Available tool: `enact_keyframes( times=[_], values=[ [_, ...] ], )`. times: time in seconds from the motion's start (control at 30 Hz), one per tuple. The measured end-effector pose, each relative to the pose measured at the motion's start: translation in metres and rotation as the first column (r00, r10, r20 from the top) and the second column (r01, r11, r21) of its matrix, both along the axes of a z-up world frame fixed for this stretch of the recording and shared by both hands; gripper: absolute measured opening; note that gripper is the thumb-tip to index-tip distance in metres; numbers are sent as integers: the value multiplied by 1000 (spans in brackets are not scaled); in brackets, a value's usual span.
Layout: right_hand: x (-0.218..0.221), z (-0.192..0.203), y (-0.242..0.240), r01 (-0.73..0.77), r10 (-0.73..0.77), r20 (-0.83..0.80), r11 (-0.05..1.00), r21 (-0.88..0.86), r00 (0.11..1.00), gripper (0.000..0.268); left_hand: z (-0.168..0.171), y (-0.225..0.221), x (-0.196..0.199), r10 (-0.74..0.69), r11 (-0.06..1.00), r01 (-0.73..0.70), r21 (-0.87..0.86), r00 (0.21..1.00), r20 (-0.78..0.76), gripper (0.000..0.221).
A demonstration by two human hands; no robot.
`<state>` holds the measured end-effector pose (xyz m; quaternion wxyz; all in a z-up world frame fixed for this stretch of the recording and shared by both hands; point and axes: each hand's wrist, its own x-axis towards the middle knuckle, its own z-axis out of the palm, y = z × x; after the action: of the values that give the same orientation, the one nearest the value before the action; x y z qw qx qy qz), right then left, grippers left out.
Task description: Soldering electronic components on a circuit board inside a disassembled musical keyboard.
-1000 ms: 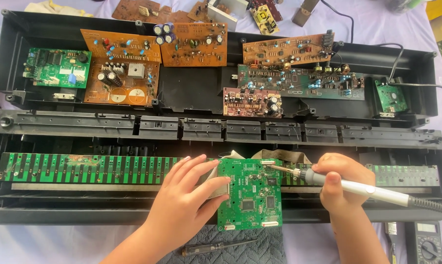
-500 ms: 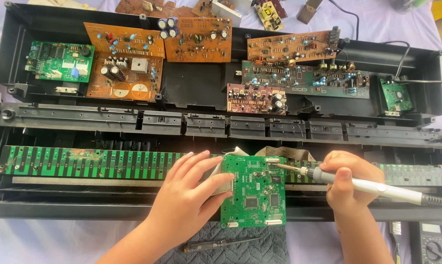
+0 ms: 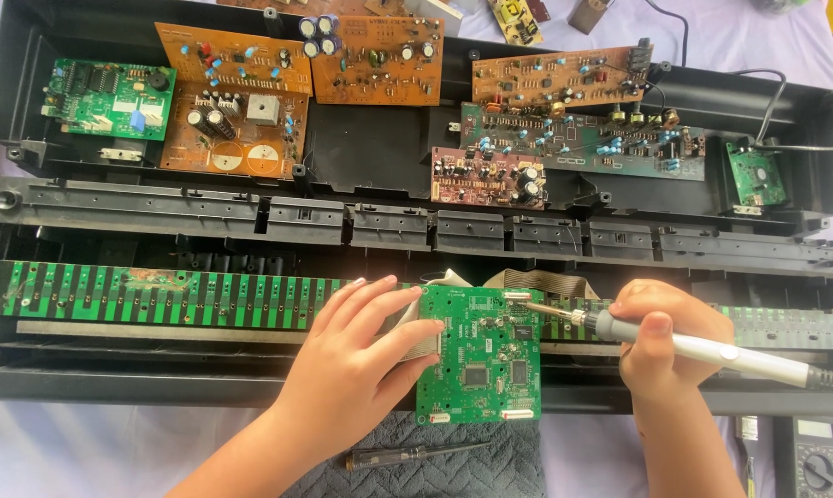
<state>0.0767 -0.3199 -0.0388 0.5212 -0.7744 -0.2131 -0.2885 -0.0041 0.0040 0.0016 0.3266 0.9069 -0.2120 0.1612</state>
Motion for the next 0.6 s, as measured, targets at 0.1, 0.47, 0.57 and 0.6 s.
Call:
enact_keyframes(
  times=[0.1, 0.47, 0.57, 0.6],
  values=[
    [0, -2, 1, -24, 24, 6, 999, 45, 1000, 47, 2, 0, 0, -7, 1000, 7, -4, 1000, -13, 20],
    [-1, 0, 2, -30, 30, 10, 999, 33, 999, 48, 1, 0, 2, -3, 1000, 3, 9, 1000, -3, 21],
    [-5, 2, 4, -23, 24, -16, 998, 51, 1000, 49, -1, 0, 0, -5, 1000, 5, 14, 1000, -8, 22],
    [-5, 3, 4, -11, 12, -34, 999, 42, 999, 50, -2, 0, 1, -4, 1000, 4, 20, 1000, -4, 22]
  ],
)
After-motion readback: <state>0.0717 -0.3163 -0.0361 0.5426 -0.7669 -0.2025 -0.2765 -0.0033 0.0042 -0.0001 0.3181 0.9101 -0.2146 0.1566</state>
